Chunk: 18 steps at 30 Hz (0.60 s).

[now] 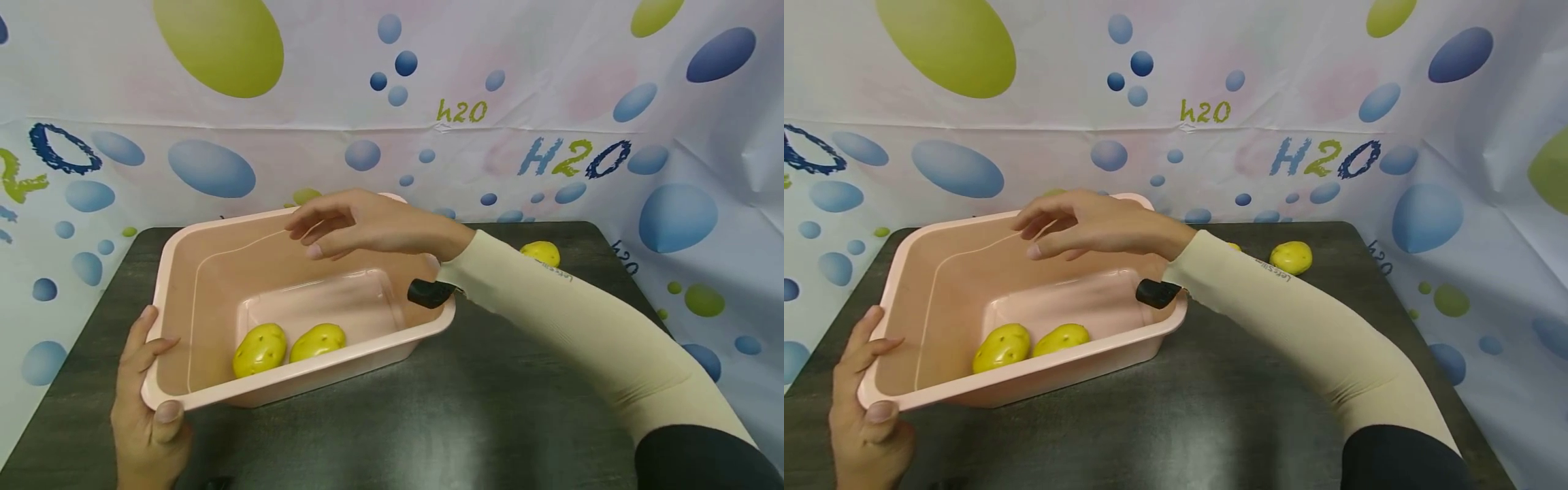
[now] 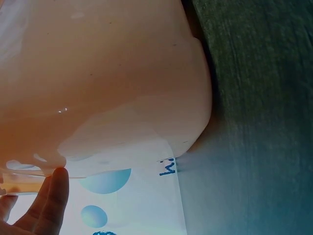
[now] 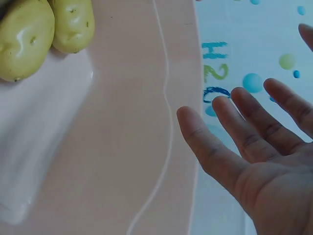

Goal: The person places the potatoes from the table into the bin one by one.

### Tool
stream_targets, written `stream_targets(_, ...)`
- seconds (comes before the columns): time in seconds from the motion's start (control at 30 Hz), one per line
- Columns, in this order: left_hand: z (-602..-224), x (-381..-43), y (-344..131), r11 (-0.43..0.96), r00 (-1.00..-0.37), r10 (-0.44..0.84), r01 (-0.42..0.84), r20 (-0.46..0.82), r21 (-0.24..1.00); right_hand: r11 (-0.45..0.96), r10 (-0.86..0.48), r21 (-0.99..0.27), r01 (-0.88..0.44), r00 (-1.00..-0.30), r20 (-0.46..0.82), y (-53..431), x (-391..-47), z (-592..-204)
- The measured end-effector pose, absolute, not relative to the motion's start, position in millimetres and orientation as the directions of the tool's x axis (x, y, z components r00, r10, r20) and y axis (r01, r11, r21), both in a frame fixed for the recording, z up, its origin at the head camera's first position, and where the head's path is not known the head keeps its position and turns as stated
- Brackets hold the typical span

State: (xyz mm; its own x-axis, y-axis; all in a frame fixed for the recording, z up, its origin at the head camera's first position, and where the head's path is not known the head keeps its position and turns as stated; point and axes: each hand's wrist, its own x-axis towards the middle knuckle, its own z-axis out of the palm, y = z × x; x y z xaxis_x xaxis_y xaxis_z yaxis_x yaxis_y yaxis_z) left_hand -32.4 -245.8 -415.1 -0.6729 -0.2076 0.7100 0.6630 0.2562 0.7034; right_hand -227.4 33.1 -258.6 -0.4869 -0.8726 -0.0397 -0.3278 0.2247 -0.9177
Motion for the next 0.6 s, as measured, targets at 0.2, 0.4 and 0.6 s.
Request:
stream_targets(0.2,-416,-33,-246,0.239,-0.675,-0.219,0.663,0.705,0.709,0.219,-0.850,-0.911,-0.349,-0.527,-0.003,60,-226,-250)
stream_targets(0.4,-416,-34,-246,0.226,-0.676,-0.224,0.664,0.702,0.712,0.237,-0.817,-0.892,-0.386,-0.576,0.032,84,-224,-247)
stream_targets(0.6,-414,-35,-245,0.243,-0.668,-0.214,0.670,0.712,0.702,0.286,-0.754,-0.892,-0.349,-0.657,0.014,115,-218,-244)
